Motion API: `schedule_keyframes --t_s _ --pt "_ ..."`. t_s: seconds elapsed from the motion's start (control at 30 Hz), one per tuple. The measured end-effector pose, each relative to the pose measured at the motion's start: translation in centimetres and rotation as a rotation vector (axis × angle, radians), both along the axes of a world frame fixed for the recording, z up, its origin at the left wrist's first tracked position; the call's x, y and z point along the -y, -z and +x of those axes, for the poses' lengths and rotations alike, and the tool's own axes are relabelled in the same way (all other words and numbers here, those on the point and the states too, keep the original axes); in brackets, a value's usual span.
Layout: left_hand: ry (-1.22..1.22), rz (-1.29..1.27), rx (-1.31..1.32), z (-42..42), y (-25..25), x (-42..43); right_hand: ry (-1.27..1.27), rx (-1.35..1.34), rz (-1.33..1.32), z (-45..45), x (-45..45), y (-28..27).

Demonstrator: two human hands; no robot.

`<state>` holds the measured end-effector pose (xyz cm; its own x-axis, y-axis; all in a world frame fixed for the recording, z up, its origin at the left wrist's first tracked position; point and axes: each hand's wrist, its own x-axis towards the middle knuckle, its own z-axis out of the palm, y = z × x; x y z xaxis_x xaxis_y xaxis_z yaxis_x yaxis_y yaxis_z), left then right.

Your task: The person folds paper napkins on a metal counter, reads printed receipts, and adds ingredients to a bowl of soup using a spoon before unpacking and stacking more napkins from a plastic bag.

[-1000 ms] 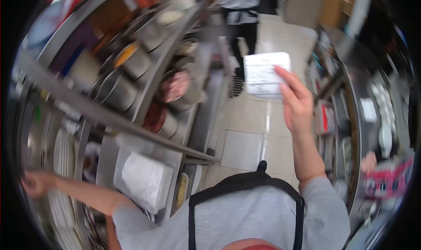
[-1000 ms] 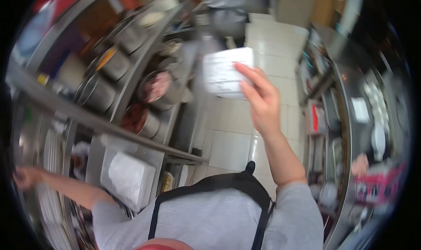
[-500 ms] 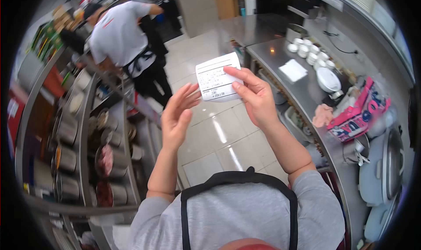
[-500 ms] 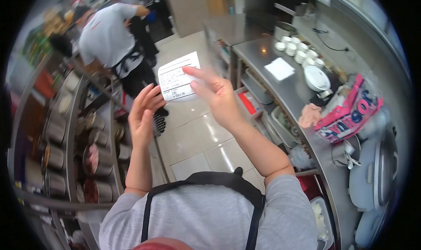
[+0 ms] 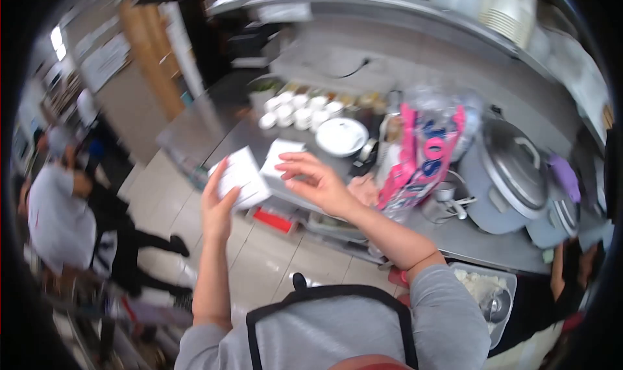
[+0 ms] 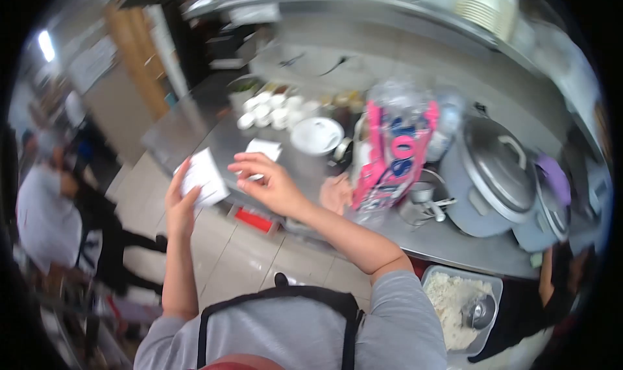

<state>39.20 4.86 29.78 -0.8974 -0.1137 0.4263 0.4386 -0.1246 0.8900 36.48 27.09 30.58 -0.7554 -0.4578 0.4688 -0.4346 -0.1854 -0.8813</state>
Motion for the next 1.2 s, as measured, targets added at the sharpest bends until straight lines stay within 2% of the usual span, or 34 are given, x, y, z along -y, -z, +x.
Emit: schedule_keyframes --t_s 0.07,0.17,0.2,0.33,0.4,0.53,0.6,0.67,0.7,0.77,0.87,0.93,1.0,1.2 --pt "-0.014 0.073 0.073 -2.5 2.3 2.3 0.142 -0.087 0.055 -2.1 -1.8 -1.0" --pt "-0.029 0.152 0.206 -5.4 5.1 6.7 0.362 -0.373 0.247 -4.4 -4.5 -4.9" --pt "-0.062 0.159 0.219 -6.4 5.6 7.8 0.456 -0.557 0.281 -5.3 -5.3 -6.2" --pt "-0.06 0.266 0.195 -12.1 8.5 10.7 0.861 -1.024 0.632 -8.2 -10.2 -14.2" --pt "-0.01 0.269 0.189 -14.9 8.4 10.0 1.071 -1.208 0.804 -10.5 -14.4 -18.4" --pt "0.069 0.25 0.163 -18.8 6.8 6.2 1.55 -1.137 1.083 -13.1 -25.5 -25.5" --pt "0.023 0.126 0.093 -19.6 5.8 4.3 1.86 -0.916 1.205 -14.2 -32.5 -29.5" --pt "0.012 0.104 0.081 -20.1 5.2 2.4 2.01 -0.824 1.131 -12.9 -37.4 -33.9" --pt "0.005 0.116 0.073 -20.1 5.2 1.9 2.002 -0.836 1.136 -12.8 -38.8 -35.0" --pt "-0.027 0.116 0.073 -19.5 5.3 0.9 2.031 -0.638 1.034 -13.4 -41.2 -36.5" --pt "-0.039 0.147 0.126 -18.9 6.3 -0.5 1.995 -0.556 0.983 -15.0 -44.2 -37.4" --pt "-0.038 0.18 0.141 -18.6 6.7 -1.7 1.932 -0.601 0.989 -15.9 -46.1 -38.0" --pt "-0.08 0.162 0.137 -18.6 6.9 -3.0 1.787 -0.472 0.964 -16.3 -47.2 -38.8" --pt "-0.127 0.103 0.14 -18.1 5.5 -7.9 1.658 -0.619 0.858 -15.4 -47.4 -40.8"
